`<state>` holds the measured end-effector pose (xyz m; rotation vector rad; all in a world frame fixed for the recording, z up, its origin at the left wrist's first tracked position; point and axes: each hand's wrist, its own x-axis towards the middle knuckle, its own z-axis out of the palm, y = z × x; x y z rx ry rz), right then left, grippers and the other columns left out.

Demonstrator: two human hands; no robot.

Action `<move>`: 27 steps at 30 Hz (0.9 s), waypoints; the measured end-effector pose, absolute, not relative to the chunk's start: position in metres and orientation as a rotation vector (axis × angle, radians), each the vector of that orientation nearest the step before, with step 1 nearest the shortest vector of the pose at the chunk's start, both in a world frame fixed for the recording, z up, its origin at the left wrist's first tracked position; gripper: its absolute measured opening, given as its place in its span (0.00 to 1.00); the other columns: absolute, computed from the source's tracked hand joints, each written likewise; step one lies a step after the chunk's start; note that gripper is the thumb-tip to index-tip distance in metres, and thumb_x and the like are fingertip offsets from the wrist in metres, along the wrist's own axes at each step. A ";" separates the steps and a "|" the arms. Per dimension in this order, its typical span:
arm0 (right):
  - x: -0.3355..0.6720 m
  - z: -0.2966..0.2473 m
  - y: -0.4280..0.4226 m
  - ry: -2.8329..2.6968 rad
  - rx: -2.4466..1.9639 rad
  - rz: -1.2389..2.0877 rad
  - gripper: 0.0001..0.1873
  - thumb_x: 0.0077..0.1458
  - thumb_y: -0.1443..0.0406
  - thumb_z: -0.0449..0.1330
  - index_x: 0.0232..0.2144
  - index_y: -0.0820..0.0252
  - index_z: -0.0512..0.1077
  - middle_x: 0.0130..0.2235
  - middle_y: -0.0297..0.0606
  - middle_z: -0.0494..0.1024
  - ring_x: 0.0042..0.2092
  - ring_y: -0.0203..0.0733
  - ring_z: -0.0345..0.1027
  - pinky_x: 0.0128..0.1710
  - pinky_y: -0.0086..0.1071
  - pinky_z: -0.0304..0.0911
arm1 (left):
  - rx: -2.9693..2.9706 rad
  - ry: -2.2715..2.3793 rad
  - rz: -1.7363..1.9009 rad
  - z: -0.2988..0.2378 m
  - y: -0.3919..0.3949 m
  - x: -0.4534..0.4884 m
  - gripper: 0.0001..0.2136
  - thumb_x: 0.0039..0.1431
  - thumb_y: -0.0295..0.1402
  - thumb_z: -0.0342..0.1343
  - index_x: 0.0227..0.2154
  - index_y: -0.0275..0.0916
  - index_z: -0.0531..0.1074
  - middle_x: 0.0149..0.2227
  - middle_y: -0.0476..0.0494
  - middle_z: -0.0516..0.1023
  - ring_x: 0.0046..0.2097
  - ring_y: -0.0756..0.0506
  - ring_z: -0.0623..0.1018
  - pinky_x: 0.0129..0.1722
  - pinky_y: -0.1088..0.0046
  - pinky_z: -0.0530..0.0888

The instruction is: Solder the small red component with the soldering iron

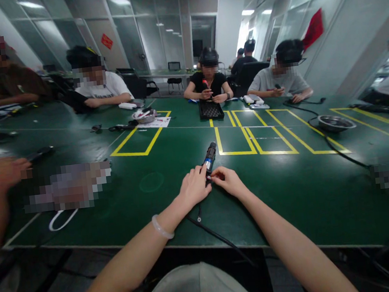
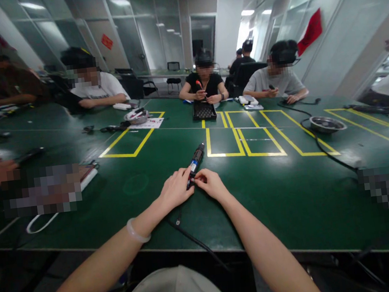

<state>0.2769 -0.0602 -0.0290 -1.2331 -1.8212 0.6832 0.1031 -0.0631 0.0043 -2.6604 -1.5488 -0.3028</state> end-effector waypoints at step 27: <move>0.286 -0.029 -0.059 -1.767 -1.266 0.690 0.11 0.57 0.61 0.55 0.33 0.61 0.75 0.32 0.37 0.78 0.32 0.39 0.69 0.35 0.31 0.62 | -2.562 -1.698 -0.302 0.010 -0.057 0.100 0.25 0.63 0.46 0.48 0.60 0.44 0.57 0.48 0.36 0.68 0.48 0.39 0.71 0.43 0.64 0.69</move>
